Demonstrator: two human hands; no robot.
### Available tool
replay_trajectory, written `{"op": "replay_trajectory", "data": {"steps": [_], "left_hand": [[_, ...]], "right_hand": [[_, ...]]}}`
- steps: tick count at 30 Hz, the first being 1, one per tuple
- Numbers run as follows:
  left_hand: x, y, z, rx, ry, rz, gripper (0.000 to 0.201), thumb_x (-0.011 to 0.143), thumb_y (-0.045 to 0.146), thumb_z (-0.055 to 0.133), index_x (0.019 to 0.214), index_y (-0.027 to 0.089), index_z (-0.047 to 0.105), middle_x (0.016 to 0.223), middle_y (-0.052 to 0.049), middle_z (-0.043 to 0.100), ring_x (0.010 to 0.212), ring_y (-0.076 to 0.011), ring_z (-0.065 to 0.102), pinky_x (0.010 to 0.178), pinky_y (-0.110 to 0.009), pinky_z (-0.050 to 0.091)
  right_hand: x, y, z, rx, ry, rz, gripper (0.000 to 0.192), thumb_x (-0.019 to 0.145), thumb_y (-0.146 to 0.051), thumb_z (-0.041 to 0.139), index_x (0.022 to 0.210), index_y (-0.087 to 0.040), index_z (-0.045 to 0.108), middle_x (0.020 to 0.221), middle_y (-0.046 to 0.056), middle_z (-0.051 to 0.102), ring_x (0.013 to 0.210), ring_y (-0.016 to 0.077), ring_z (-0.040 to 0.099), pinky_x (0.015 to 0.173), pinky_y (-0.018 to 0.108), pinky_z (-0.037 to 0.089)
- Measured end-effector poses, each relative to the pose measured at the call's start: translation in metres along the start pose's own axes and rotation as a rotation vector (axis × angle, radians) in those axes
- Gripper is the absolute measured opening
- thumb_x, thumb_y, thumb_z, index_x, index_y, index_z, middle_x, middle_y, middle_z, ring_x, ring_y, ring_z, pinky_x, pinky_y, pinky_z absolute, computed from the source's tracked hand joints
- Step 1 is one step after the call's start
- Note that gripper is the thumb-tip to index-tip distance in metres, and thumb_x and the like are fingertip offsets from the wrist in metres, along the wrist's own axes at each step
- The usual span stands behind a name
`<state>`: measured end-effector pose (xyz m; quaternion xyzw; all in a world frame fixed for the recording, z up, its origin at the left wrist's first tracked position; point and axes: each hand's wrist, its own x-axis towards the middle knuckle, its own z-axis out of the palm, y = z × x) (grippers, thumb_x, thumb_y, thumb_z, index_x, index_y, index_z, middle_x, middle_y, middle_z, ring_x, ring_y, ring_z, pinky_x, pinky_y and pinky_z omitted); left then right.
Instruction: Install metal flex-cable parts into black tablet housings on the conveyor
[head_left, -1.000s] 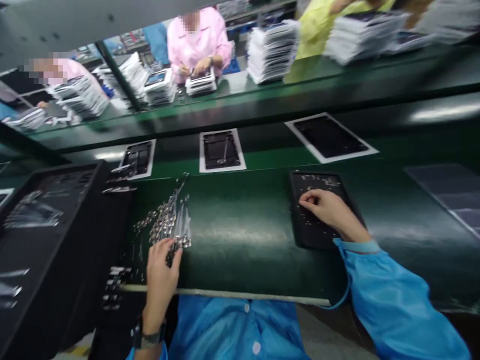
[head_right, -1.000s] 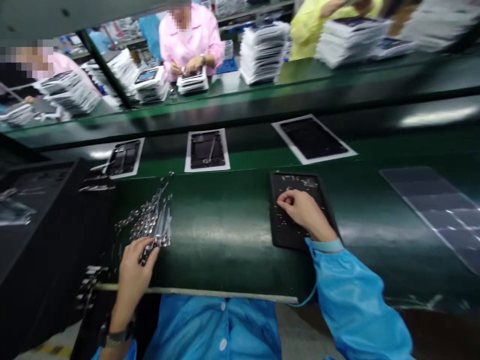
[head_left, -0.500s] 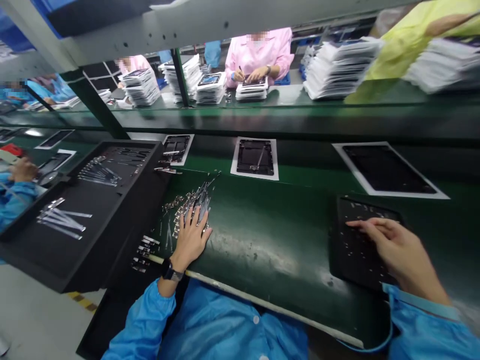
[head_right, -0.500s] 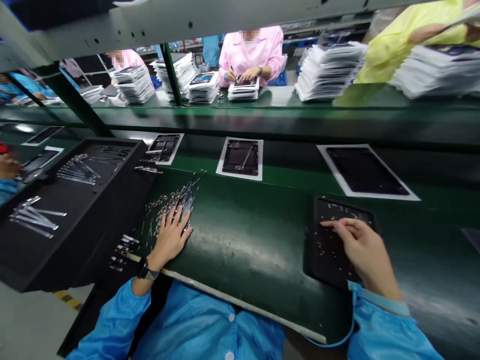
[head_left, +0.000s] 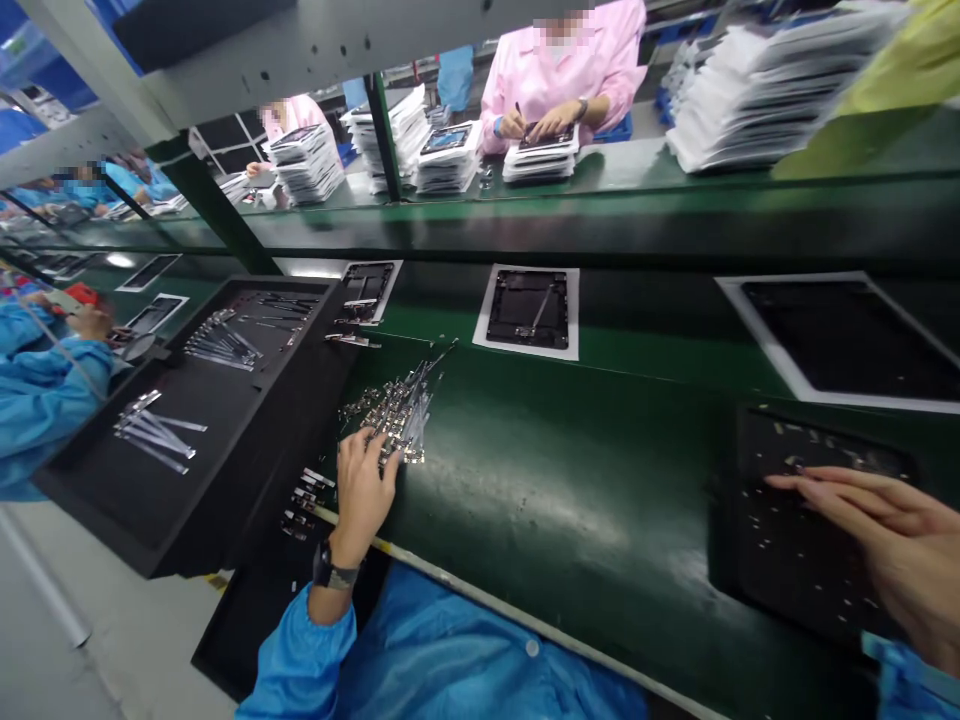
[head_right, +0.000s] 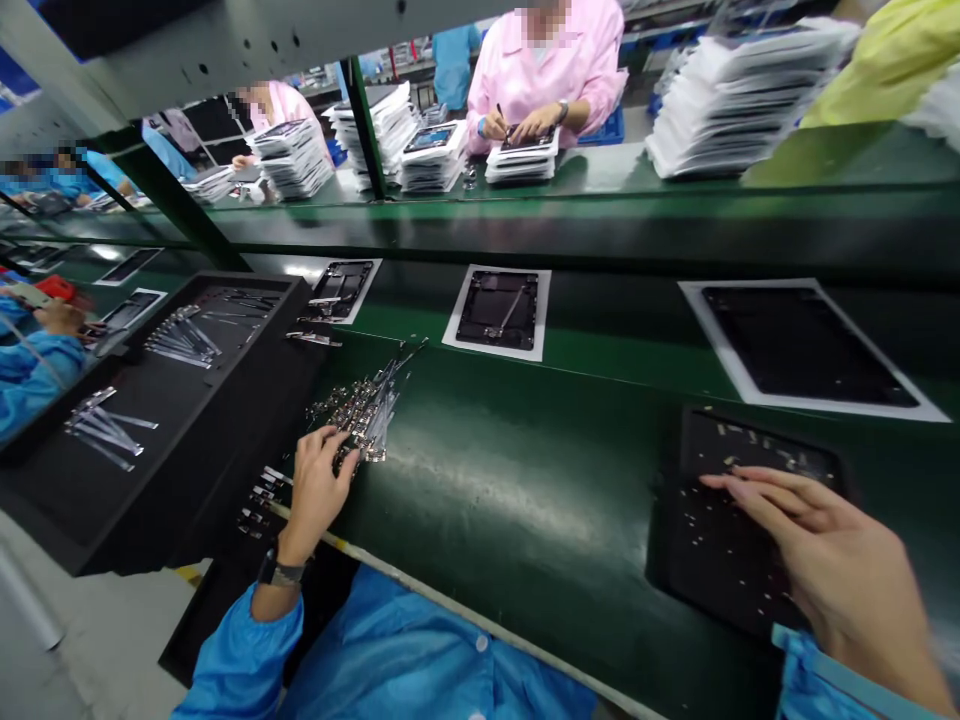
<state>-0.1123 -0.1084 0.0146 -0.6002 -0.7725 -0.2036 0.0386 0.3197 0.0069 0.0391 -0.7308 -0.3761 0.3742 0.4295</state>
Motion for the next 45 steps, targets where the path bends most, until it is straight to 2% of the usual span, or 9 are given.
{"op": "replay_trajectory", "data": {"steps": [5, 11, 16, 22, 30, 35, 40, 42, 45], "left_hand": [[-0.003, 0.016, 0.009, -0.013, -0.069, 0.086, 0.022, 0.090, 0.024, 0.059, 0.109, 0.021, 0.070, 0.120, -0.013, 0.059, 0.114, -0.0307, 0.053, 0.099, -0.047, 0.049], [0.009, 0.009, 0.016, -0.099, -0.073, 0.227, 0.012, 0.090, 0.021, 0.058, 0.092, 0.020, 0.069, 0.117, -0.012, 0.063, 0.110, -0.0290, 0.055, 0.095, -0.044, 0.048], [0.017, 0.008, 0.017, -0.338, -0.019, 0.408, 0.015, 0.093, 0.023, 0.053, 0.084, 0.020, 0.064, 0.082, -0.004, 0.068, 0.082, -0.0213, 0.063, 0.080, -0.033, 0.049], [0.020, 0.018, 0.011, -0.572, -0.094, 0.284, 0.016, 0.087, 0.038, 0.061, 0.088, 0.023, 0.068, 0.090, -0.001, 0.072, 0.078, -0.0174, 0.069, 0.079, -0.025, 0.052], [0.030, 0.057, -0.008, -0.772, -0.367, 0.395, 0.016, 0.082, 0.037, 0.068, 0.089, 0.026, 0.078, 0.087, -0.003, 0.071, 0.075, -0.0167, 0.071, 0.068, -0.018, 0.057], [0.034, 0.072, -0.014, -0.927, -0.517, 0.295, 0.018, 0.083, 0.034, 0.068, 0.096, 0.026, 0.079, 0.088, -0.005, 0.070, 0.068, -0.0181, 0.070, 0.057, -0.021, 0.059], [0.039, 0.085, -0.018, -0.951, -0.510, 0.150, 0.019, 0.077, 0.038, 0.074, 0.089, 0.024, 0.078, 0.083, -0.004, 0.068, 0.057, -0.0143, 0.063, 0.050, -0.020, 0.054], [0.042, 0.087, -0.016, -0.967, -0.527, 0.129, 0.022, 0.074, 0.039, 0.076, 0.088, 0.023, 0.078, 0.079, -0.004, 0.067, 0.054, -0.0139, 0.061, 0.047, -0.020, 0.052], [0.046, 0.084, -0.008, -0.986, -0.566, 0.044, 0.030, 0.069, 0.041, 0.079, 0.091, 0.021, 0.078, 0.078, -0.005, 0.067, 0.056, -0.0151, 0.062, 0.048, -0.020, 0.052]], "right_hand": [[-0.001, 0.004, -0.008, -0.051, -0.012, -0.034, 0.053, 0.034, -0.060, 0.088, 0.069, -0.026, 0.070, 0.090, 0.020, 0.074, 0.100, 0.0397, 0.067, 0.070, 0.049, 0.055], [0.009, 0.010, -0.014, -0.032, 0.015, -0.082, 0.044, 0.042, -0.049, 0.086, 0.075, -0.022, 0.076, 0.090, 0.013, 0.077, 0.088, 0.0332, 0.069, 0.066, 0.042, 0.055], [0.016, 0.019, -0.017, 0.058, -0.043, -0.200, 0.037, 0.056, -0.050, 0.083, 0.077, -0.020, 0.076, 0.078, 0.008, 0.077, 0.082, 0.0274, 0.071, 0.077, 0.039, 0.055], [0.029, 0.028, -0.020, 0.228, -0.035, -0.327, 0.029, 0.064, -0.046, 0.083, 0.078, -0.021, 0.076, 0.087, 0.006, 0.078, 0.087, 0.0244, 0.072, 0.088, 0.039, 0.054], [0.029, 0.032, -0.021, 0.290, -0.024, -0.331, 0.026, 0.069, -0.043, 0.080, 0.079, -0.021, 0.074, 0.084, 0.006, 0.077, 0.085, 0.0229, 0.072, 0.086, 0.038, 0.054], [0.032, 0.034, -0.022, 0.238, 0.016, -0.331, 0.026, 0.069, -0.044, 0.078, 0.080, -0.020, 0.075, 0.090, 0.006, 0.077, 0.090, 0.0229, 0.071, 0.086, 0.036, 0.053], [0.036, 0.044, -0.026, 0.108, 0.055, -0.298, 0.030, 0.071, -0.046, 0.073, 0.083, -0.018, 0.074, 0.080, 0.007, 0.075, 0.073, 0.0205, 0.068, 0.070, 0.034, 0.053], [0.036, 0.048, -0.031, 0.016, 0.105, -0.283, 0.028, 0.071, -0.043, 0.071, 0.082, -0.017, 0.073, 0.076, 0.007, 0.073, 0.066, 0.0200, 0.064, 0.064, 0.034, 0.050], [0.035, 0.049, -0.040, -0.142, 0.238, -0.299, 0.027, 0.071, -0.035, 0.068, 0.088, -0.016, 0.072, 0.084, 0.010, 0.071, 0.069, 0.0214, 0.059, 0.070, 0.038, 0.048]]}}
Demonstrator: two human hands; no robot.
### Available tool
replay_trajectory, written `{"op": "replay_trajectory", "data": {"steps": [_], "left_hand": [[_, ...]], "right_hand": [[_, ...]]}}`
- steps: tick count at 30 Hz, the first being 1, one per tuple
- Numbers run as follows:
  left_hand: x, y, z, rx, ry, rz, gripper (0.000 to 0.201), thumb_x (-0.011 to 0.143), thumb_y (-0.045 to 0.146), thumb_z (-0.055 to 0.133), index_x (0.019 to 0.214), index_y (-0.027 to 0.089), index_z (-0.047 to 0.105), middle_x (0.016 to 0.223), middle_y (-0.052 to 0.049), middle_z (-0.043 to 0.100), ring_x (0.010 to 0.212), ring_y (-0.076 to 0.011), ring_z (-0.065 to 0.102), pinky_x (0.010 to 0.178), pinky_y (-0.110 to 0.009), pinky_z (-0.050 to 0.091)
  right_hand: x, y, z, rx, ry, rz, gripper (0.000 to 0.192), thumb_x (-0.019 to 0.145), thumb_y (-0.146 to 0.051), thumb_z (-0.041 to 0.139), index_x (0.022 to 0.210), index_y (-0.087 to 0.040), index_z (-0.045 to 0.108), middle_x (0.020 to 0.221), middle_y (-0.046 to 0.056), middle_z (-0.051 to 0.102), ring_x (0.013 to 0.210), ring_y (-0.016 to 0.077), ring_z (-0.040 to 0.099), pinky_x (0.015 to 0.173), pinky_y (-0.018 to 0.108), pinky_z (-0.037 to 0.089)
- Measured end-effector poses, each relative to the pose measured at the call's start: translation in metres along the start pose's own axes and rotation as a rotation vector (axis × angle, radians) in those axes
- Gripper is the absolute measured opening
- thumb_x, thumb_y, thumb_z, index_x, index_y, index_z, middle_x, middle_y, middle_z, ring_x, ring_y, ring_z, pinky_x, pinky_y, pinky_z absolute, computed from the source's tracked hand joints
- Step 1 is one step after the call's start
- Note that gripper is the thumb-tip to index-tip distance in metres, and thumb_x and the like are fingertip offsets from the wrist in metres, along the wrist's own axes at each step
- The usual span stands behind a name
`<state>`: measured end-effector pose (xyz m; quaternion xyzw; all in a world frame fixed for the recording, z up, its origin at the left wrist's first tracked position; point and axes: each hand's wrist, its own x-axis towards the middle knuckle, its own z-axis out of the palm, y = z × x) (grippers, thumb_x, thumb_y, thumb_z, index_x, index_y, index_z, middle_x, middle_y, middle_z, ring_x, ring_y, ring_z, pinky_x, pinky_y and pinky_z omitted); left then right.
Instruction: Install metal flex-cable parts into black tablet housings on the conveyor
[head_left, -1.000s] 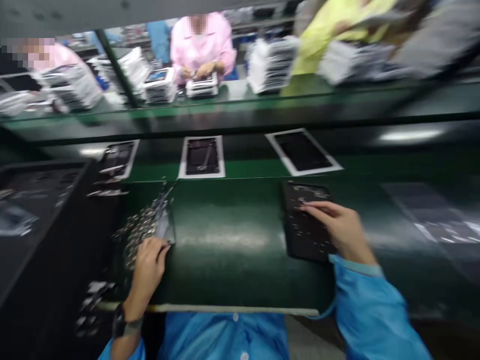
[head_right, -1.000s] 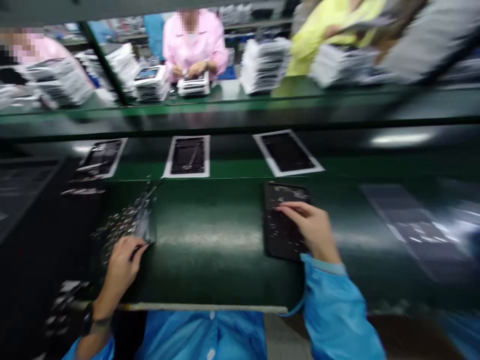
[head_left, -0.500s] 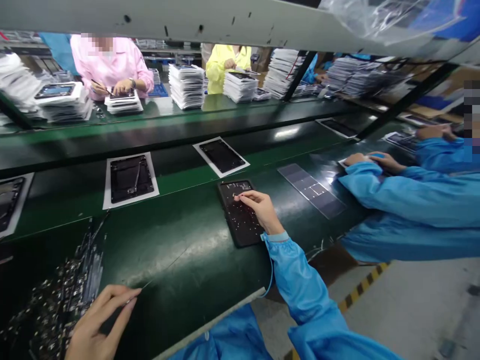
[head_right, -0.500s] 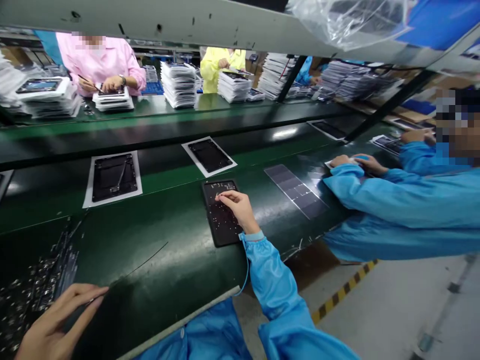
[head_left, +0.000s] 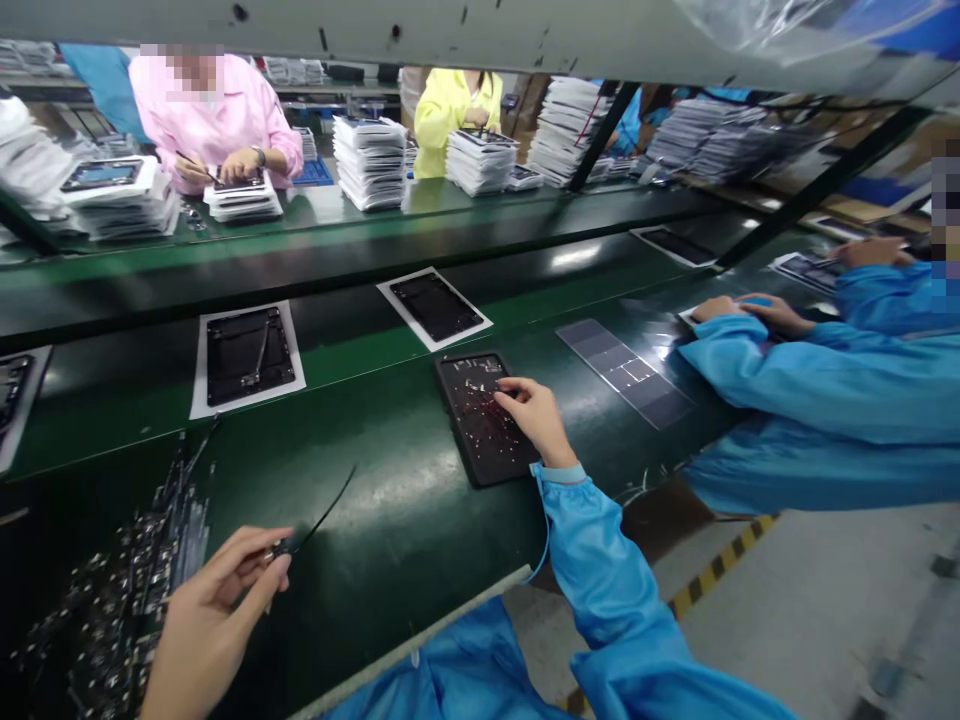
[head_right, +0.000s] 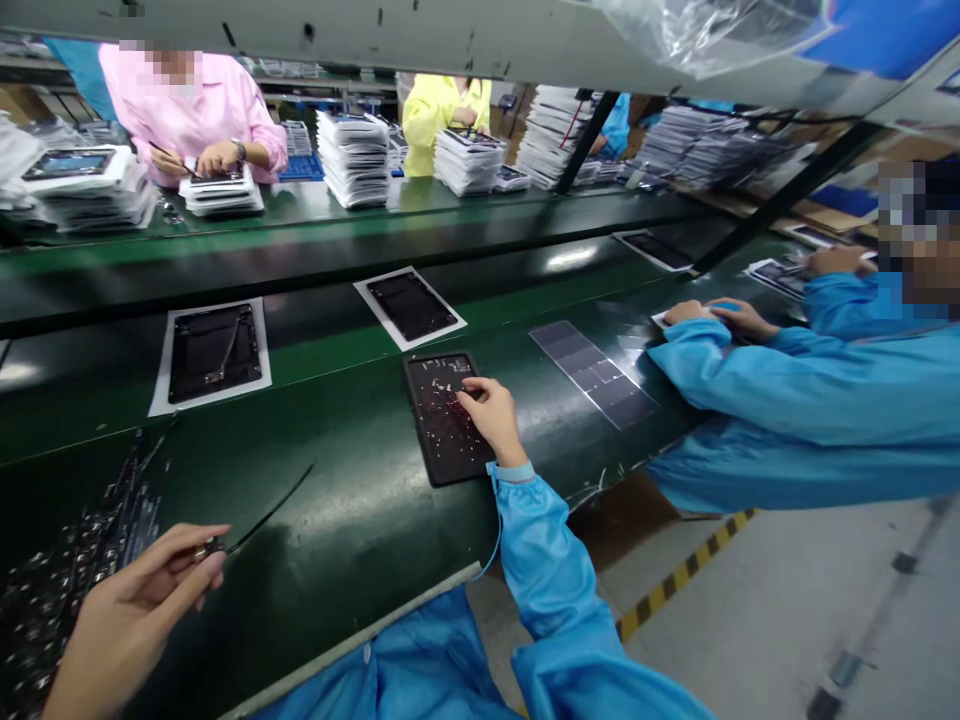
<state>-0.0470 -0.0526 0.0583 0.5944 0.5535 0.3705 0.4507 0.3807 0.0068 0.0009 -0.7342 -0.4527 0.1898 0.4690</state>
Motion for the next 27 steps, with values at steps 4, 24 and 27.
{"op": "replay_trajectory", "data": {"steps": [4, 24, 27], "left_hand": [[0.002, -0.006, -0.002, -0.069, 0.030, -0.114, 0.033, 0.064, 0.041, 0.083, 0.087, 0.019, 0.076, 0.085, -0.006, 0.069, 0.067, -0.0174, 0.066, 0.058, -0.020, 0.056], [-0.006, -0.004, -0.013, -0.148, 0.061, -0.037, 0.023, 0.072, 0.036, 0.080, 0.084, 0.017, 0.075, 0.094, -0.008, 0.065, 0.075, -0.0160, 0.062, 0.061, -0.020, 0.053], [-0.005, -0.001, -0.012, -0.152, 0.058, -0.025, 0.021, 0.072, 0.035, 0.079, 0.082, 0.017, 0.075, 0.092, -0.007, 0.065, 0.076, -0.0163, 0.062, 0.061, -0.019, 0.053]], "right_hand": [[0.006, -0.014, 0.009, -0.172, 0.005, -0.096, 0.019, 0.074, -0.027, 0.065, 0.090, -0.019, 0.073, 0.089, 0.008, 0.069, 0.085, 0.0242, 0.058, 0.087, 0.041, 0.043], [0.023, -0.022, 0.054, -0.407, -0.274, -0.053, 0.014, 0.077, -0.017, 0.067, 0.063, -0.022, 0.064, 0.061, 0.002, 0.065, 0.065, 0.0192, 0.062, 0.063, 0.028, 0.041], [0.021, -0.024, 0.053, -0.408, -0.269, -0.075, 0.018, 0.079, -0.015, 0.064, 0.063, -0.021, 0.062, 0.066, 0.004, 0.068, 0.069, 0.0201, 0.063, 0.067, 0.029, 0.042]]}}
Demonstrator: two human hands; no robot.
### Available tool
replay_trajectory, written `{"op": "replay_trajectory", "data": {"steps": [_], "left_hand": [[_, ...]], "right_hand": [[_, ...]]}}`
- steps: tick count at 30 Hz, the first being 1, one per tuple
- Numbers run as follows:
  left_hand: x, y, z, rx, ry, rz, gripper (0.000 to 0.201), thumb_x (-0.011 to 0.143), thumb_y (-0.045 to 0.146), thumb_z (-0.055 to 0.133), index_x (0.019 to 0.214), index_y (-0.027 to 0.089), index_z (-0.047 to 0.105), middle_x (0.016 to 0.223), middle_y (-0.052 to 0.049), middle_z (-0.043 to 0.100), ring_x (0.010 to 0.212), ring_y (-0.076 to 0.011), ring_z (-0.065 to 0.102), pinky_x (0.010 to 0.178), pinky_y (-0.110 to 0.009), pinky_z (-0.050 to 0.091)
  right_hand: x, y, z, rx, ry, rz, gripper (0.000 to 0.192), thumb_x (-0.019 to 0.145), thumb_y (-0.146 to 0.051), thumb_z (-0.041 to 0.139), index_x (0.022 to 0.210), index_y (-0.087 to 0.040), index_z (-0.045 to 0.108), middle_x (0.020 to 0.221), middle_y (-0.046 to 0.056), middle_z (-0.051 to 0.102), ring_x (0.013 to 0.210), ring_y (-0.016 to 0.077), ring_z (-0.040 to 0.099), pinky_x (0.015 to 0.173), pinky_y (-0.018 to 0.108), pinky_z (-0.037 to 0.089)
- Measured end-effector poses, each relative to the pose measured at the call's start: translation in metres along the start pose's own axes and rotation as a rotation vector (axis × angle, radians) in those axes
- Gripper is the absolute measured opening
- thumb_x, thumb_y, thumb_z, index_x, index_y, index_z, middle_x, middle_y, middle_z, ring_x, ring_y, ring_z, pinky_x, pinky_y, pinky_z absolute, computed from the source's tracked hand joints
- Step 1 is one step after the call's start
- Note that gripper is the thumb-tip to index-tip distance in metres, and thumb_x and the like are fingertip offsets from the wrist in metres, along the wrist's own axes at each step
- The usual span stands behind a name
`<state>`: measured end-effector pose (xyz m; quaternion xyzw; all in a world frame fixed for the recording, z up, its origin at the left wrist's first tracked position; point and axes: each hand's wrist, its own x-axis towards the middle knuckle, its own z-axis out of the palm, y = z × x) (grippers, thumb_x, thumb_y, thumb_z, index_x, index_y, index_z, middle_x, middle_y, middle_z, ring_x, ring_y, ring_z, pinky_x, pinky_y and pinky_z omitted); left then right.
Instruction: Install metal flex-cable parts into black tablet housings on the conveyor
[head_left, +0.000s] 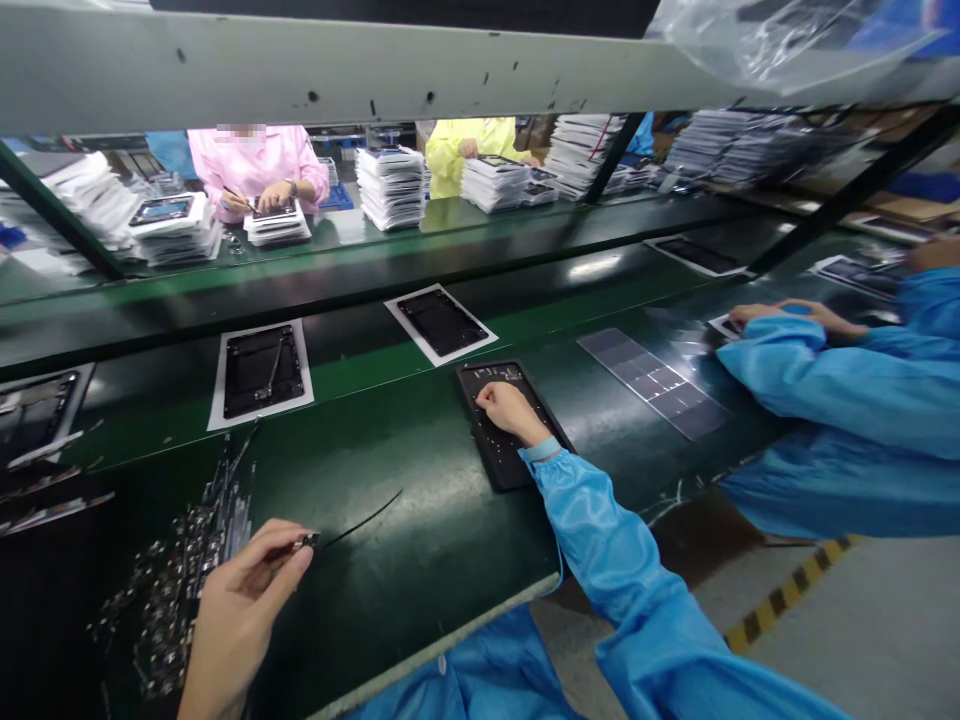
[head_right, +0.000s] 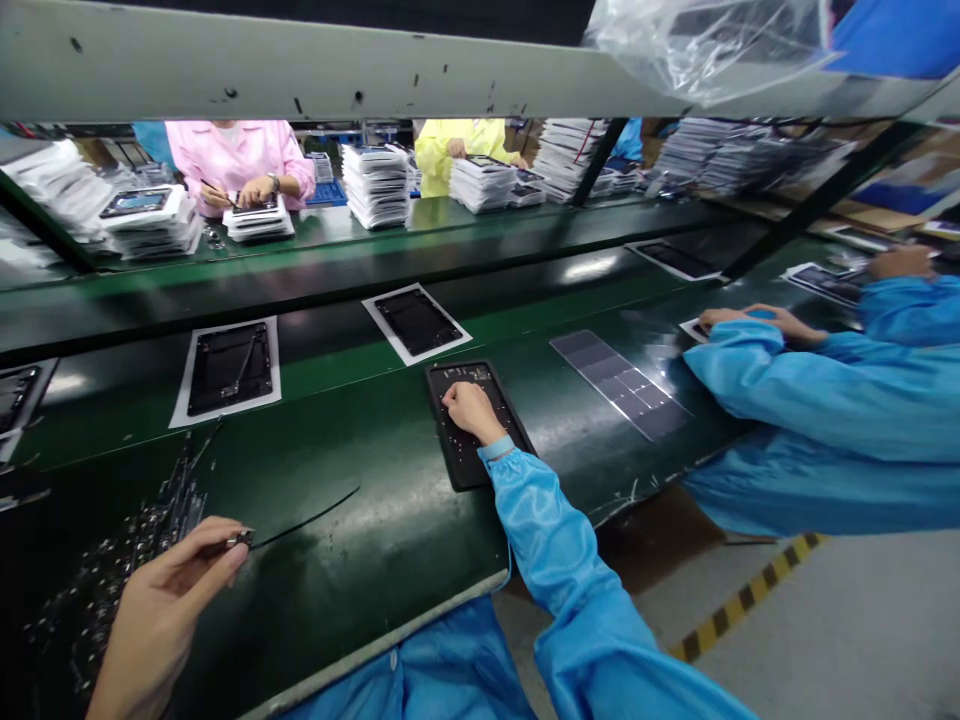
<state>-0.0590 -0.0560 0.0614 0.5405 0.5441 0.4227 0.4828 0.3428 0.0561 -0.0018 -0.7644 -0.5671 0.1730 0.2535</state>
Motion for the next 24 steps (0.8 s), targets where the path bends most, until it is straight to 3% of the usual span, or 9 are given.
{"op": "replay_trajectory", "data": {"steps": [5, 8, 14, 18, 24], "left_hand": [[0.000, 0.001, -0.002, 0.010, 0.003, 0.008, 0.020, 0.074, 0.035, 0.078, 0.082, 0.017, 0.074, 0.094, -0.008, 0.065, 0.078, -0.0170, 0.062, 0.063, -0.020, 0.053], [-0.001, 0.000, -0.003, 0.010, 0.002, 0.010, 0.020, 0.074, 0.035, 0.078, 0.082, 0.017, 0.074, 0.093, -0.008, 0.065, 0.079, -0.0172, 0.062, 0.064, -0.020, 0.053], [0.000, -0.002, -0.002, 0.017, -0.006, 0.000, 0.024, 0.073, 0.036, 0.079, 0.082, 0.016, 0.074, 0.094, -0.009, 0.065, 0.079, -0.0179, 0.062, 0.064, -0.022, 0.054], [0.002, -0.002, 0.000, 0.020, 0.002, 0.005, 0.026, 0.071, 0.038, 0.079, 0.082, 0.015, 0.074, 0.091, -0.008, 0.065, 0.074, -0.0169, 0.061, 0.063, -0.022, 0.053], [0.002, 0.007, -0.001, -0.017, 0.005, 0.066, 0.014, 0.076, 0.030, 0.076, 0.080, 0.017, 0.075, 0.089, -0.008, 0.065, 0.077, -0.0169, 0.061, 0.065, -0.023, 0.052]], "right_hand": [[-0.001, 0.001, -0.005, 0.005, 0.042, -0.030, 0.012, 0.083, -0.015, 0.057, 0.075, -0.020, 0.064, 0.077, 0.006, 0.070, 0.074, 0.0204, 0.063, 0.072, 0.030, 0.042], [0.002, 0.001, -0.004, 0.015, 0.035, -0.043, 0.004, 0.078, -0.016, 0.064, 0.075, -0.020, 0.065, 0.070, 0.003, 0.066, 0.069, 0.0194, 0.061, 0.068, 0.029, 0.042], [0.010, 0.001, 0.004, 0.076, 0.028, -0.060, 0.010, 0.074, -0.017, 0.065, 0.065, -0.022, 0.062, 0.059, 0.000, 0.060, 0.064, 0.0179, 0.057, 0.065, 0.028, 0.040], [0.015, 0.001, 0.004, 0.177, 0.026, -0.077, 0.015, 0.073, -0.016, 0.064, 0.060, -0.022, 0.058, 0.062, 0.002, 0.063, 0.068, 0.0184, 0.059, 0.069, 0.029, 0.043], [0.006, 0.003, -0.016, 0.428, 0.011, -0.084, 0.015, 0.083, -0.035, 0.061, 0.076, -0.022, 0.058, 0.072, 0.004, 0.071, 0.071, 0.0202, 0.064, 0.072, 0.033, 0.048]]}}
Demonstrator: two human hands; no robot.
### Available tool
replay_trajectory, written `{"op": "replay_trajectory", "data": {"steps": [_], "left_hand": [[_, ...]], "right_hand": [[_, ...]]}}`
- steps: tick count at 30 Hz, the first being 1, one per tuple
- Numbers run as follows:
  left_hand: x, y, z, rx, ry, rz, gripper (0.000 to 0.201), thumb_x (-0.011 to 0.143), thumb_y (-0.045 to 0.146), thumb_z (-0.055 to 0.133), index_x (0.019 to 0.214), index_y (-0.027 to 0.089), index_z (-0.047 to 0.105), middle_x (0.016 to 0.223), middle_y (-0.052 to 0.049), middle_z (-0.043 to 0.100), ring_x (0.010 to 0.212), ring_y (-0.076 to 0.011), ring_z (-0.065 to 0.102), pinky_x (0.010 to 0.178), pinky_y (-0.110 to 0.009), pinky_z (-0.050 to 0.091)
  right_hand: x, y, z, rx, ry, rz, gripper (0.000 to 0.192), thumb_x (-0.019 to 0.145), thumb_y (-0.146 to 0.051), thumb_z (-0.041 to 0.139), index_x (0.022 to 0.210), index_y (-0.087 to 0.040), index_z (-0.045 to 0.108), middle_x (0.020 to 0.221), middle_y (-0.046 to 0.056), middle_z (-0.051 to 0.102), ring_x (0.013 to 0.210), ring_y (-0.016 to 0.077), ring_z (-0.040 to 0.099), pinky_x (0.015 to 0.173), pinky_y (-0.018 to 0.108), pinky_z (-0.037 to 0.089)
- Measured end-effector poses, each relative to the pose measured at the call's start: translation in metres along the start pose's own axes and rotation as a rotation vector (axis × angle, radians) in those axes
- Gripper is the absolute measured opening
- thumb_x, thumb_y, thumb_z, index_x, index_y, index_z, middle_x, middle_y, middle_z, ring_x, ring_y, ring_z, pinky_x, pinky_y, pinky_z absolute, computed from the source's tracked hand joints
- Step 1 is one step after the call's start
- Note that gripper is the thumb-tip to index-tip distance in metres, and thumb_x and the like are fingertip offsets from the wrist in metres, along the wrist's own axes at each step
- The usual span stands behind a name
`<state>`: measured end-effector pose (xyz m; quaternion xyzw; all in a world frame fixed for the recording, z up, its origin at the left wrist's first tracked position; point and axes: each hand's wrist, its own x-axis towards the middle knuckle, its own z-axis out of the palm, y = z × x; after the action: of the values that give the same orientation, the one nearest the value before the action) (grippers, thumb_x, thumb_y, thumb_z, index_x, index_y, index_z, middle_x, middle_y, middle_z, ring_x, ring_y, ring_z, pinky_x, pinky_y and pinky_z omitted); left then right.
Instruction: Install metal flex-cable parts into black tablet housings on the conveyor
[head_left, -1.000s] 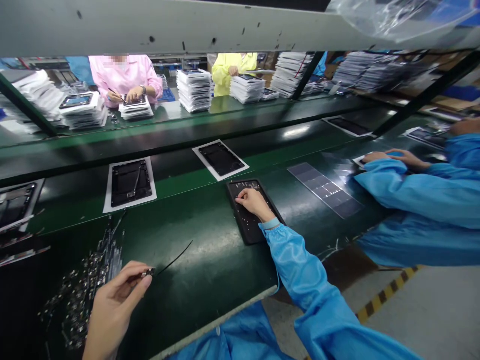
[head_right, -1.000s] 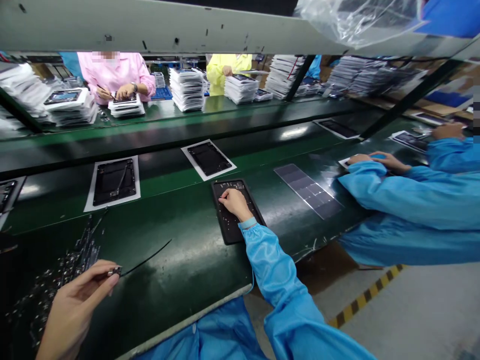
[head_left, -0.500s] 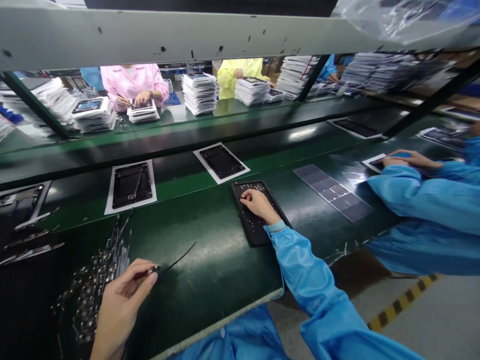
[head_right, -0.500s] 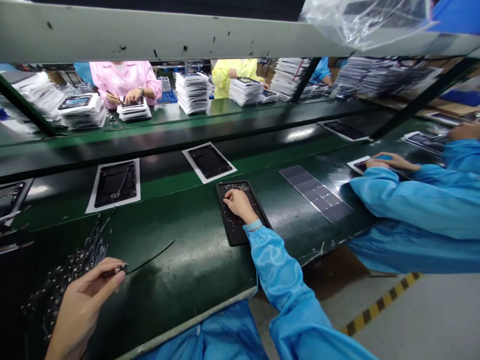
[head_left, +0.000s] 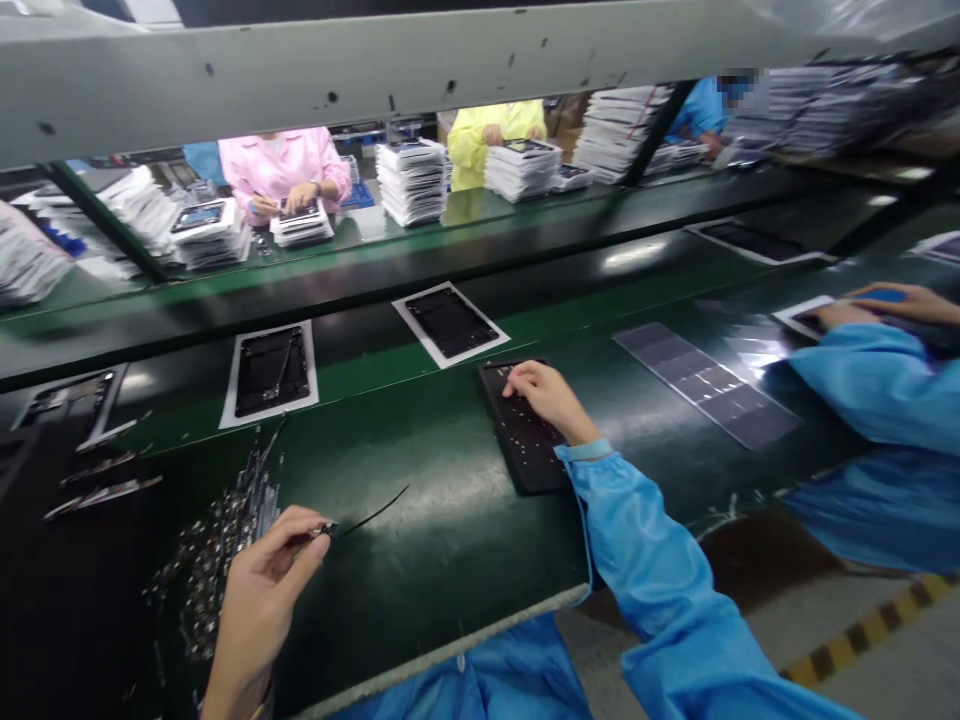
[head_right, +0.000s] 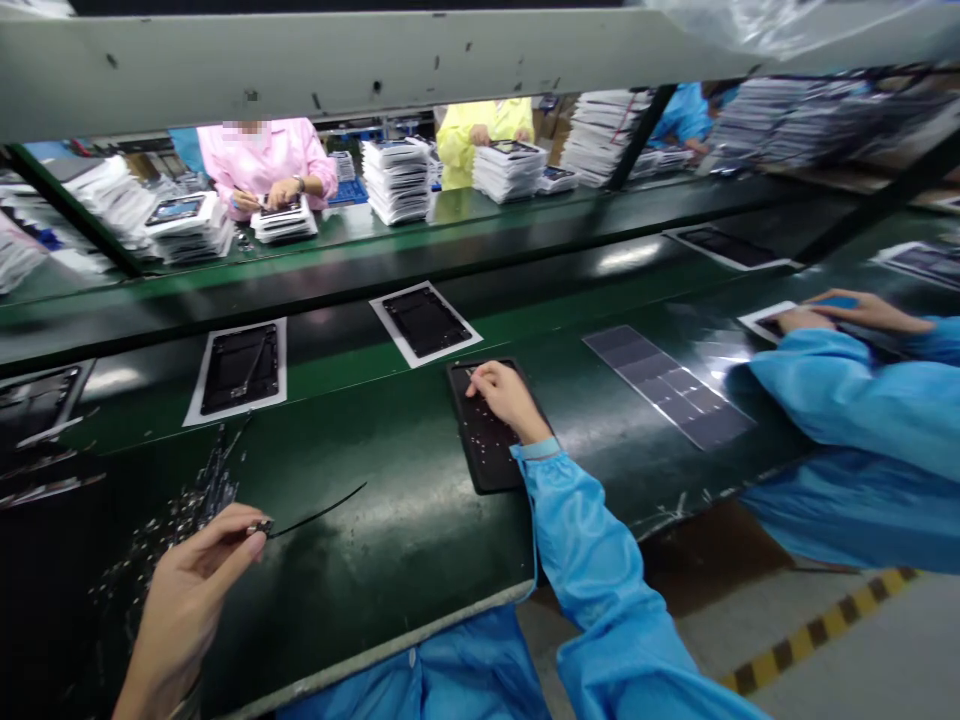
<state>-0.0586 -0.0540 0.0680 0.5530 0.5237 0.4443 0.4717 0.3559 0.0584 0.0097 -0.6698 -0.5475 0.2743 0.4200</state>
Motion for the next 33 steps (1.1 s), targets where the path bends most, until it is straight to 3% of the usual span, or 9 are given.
{"op": "replay_trajectory", "data": {"steps": [4, 8, 15, 26, 33], "left_hand": [[-0.001, 0.018, 0.002, -0.102, -0.065, 0.031, 0.012, 0.083, 0.027, 0.070, 0.083, 0.017, 0.075, 0.087, -0.007, 0.064, 0.067, -0.0142, 0.059, 0.061, -0.026, 0.050], [0.007, 0.031, 0.012, -0.162, -0.075, -0.024, 0.014, 0.082, 0.028, 0.071, 0.082, 0.015, 0.074, 0.083, -0.006, 0.065, 0.062, -0.0138, 0.059, 0.058, -0.027, 0.049], [0.032, 0.016, 0.038, -0.209, -0.108, -0.249, 0.030, 0.065, 0.034, 0.081, 0.084, 0.012, 0.076, 0.072, -0.007, 0.069, 0.054, -0.0130, 0.057, 0.052, -0.026, 0.047], [0.045, -0.005, 0.046, -0.206, -0.136, -0.308, 0.036, 0.062, 0.034, 0.085, 0.088, 0.011, 0.076, 0.075, -0.007, 0.071, 0.056, -0.0124, 0.057, 0.054, -0.025, 0.048], [0.050, -0.008, 0.051, -0.258, -0.094, -0.242, 0.032, 0.065, 0.033, 0.083, 0.089, 0.012, 0.075, 0.073, -0.005, 0.069, 0.053, -0.0112, 0.056, 0.053, -0.024, 0.047]], "right_hand": [[-0.007, 0.002, -0.014, 0.171, -0.065, 0.083, 0.025, 0.073, -0.045, 0.073, 0.078, -0.022, 0.066, 0.073, 0.008, 0.075, 0.074, 0.0247, 0.067, 0.074, 0.038, 0.049], [-0.010, 0.003, -0.015, 0.259, -0.162, 0.157, 0.029, 0.066, -0.047, 0.080, 0.076, -0.021, 0.070, 0.076, 0.009, 0.076, 0.077, 0.0275, 0.070, 0.073, 0.040, 0.051], [-0.016, -0.014, -0.008, 0.222, -0.266, 0.135, 0.028, 0.063, -0.044, 0.079, 0.072, -0.019, 0.071, 0.071, 0.006, 0.075, 0.073, 0.0223, 0.068, 0.073, 0.034, 0.050], [-0.025, -0.034, -0.022, 0.076, -0.140, -0.066, 0.021, 0.078, -0.040, 0.070, 0.078, -0.019, 0.072, 0.088, 0.007, 0.076, 0.086, 0.0234, 0.068, 0.084, 0.036, 0.049], [-0.030, -0.038, -0.032, 0.395, 0.052, -0.011, 0.027, 0.074, -0.044, 0.076, 0.079, -0.020, 0.065, 0.077, 0.004, 0.073, 0.077, 0.0201, 0.067, 0.079, 0.033, 0.050]]}}
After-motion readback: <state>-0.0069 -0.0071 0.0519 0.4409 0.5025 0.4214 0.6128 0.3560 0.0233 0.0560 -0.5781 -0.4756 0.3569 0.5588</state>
